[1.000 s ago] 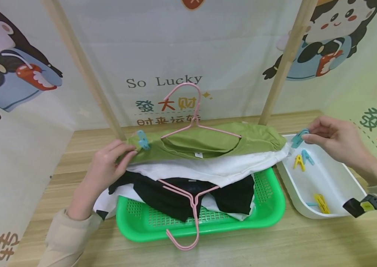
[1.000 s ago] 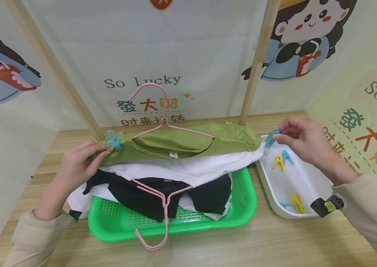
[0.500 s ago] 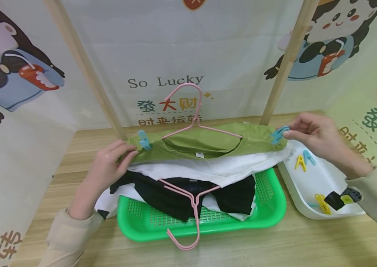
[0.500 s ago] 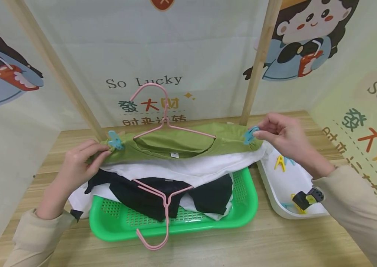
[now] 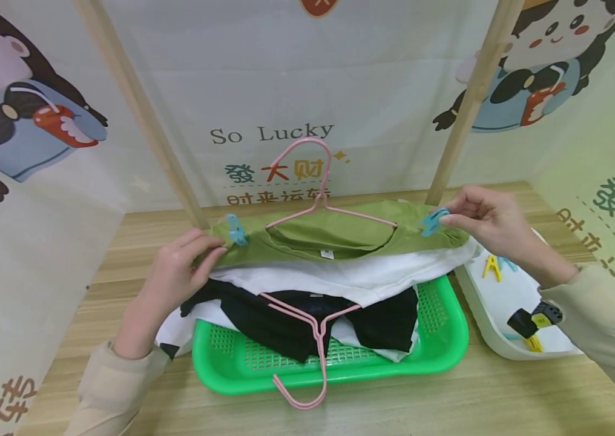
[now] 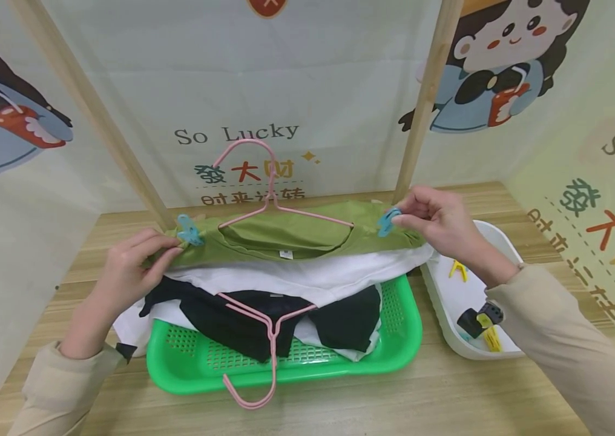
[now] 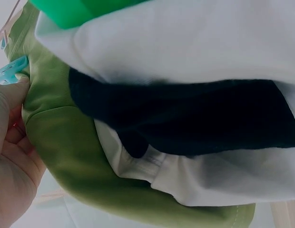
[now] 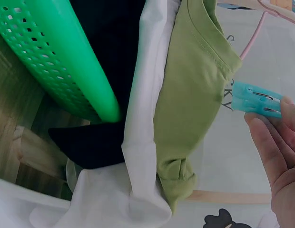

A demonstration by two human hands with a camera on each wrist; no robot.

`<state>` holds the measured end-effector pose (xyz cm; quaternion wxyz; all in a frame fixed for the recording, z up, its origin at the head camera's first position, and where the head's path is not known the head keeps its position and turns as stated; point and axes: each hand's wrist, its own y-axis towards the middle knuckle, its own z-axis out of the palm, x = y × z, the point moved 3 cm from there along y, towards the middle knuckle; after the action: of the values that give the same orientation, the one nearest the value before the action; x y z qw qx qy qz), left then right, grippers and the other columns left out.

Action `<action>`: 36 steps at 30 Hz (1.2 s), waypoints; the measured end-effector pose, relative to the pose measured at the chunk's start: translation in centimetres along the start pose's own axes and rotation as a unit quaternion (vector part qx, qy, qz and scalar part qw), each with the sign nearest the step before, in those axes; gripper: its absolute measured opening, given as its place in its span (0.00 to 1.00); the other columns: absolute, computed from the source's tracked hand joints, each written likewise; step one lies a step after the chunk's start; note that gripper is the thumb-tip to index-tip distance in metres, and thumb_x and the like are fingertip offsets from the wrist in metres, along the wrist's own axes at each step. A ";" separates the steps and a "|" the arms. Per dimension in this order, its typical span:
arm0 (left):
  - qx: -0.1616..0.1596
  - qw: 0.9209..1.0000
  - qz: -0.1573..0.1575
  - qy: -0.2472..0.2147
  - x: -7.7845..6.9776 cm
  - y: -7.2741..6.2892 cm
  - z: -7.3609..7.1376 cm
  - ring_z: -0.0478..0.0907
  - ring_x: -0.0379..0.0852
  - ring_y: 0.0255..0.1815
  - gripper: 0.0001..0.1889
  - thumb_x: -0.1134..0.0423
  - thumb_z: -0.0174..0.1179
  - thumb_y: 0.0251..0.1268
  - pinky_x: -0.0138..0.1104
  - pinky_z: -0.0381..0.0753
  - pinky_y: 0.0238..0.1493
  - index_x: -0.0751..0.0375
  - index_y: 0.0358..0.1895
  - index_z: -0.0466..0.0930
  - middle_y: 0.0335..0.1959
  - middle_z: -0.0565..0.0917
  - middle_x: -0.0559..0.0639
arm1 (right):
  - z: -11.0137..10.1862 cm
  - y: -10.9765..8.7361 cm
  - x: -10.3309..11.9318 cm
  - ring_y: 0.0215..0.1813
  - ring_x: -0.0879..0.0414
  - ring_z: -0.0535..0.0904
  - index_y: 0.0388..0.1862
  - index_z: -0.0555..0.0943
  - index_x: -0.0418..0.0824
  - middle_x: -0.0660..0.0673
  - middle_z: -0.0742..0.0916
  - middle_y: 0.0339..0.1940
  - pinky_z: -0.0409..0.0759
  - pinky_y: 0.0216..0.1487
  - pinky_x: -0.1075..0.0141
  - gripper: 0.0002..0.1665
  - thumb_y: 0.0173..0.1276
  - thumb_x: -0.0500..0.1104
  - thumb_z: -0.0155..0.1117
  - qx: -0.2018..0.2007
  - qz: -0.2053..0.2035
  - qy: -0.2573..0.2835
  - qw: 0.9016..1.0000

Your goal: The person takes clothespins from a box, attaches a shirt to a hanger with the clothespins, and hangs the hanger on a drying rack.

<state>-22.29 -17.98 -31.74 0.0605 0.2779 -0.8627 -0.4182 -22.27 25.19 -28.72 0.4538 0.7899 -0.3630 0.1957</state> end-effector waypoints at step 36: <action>0.001 1.000 -0.005 -0.002 0.2 -0.3 0.3 0.72 0.41 0.22 0.11 0.81 0.67 0.41 0.28 0.72 0.22 0.71 0.32 0.81 0.27 0.80 0.55 | 2.3 -0.9 -2.3 0.23 0.66 0.71 0.25 0.81 0.38 0.53 0.81 0.21 0.71 0.23 0.73 0.09 0.49 0.28 0.72 0.074 -0.050 -0.217 0.972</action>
<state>-22.44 -18.08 -32.17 0.0565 0.2811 -0.8620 -0.4180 -23.16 24.41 -31.88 0.3141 0.8619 -0.3975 0.0234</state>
